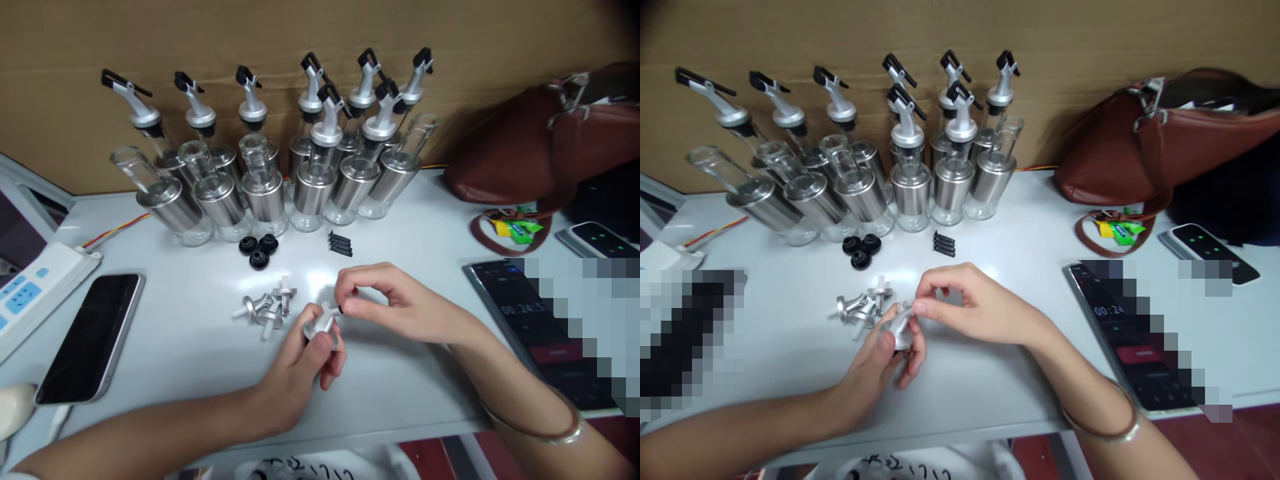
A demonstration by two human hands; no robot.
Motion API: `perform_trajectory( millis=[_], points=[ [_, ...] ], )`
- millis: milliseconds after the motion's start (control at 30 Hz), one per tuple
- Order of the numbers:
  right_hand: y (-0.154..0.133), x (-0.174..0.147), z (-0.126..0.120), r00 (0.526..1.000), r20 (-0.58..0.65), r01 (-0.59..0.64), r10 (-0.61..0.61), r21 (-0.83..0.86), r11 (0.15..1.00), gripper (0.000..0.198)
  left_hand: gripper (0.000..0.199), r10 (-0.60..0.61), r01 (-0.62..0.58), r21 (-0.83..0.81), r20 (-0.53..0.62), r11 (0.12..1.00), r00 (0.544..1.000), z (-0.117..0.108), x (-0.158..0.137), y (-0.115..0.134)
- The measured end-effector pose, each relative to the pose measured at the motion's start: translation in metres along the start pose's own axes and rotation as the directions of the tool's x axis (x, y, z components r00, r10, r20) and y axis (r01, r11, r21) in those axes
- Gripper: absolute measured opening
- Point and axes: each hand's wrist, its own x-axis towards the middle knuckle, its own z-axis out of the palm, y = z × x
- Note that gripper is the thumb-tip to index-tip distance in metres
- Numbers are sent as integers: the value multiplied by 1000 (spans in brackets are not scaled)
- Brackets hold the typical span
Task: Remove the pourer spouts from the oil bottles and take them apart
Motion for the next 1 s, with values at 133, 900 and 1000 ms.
perform_trajectory(
  millis=[133, 900, 1000],
  points=[
    [-1, 2, 3, 1000, 13, -19, 19, -11, 1000, 26, 46, 4, -4, 7, -18, 1000, 1000, 1, 2, 0],
    [12, -7, -26, 937, -333, -199, 107, -256, 946, 16, 50, 7, -7, 0, -32, 1000, 999, 1, -1, -1],
    [15, -8, -30, 939, -303, -275, 165, -367, 889, 15, 49, 8, -8, -1, -37, 1000, 999, 1, -1, -1]
  ],
)
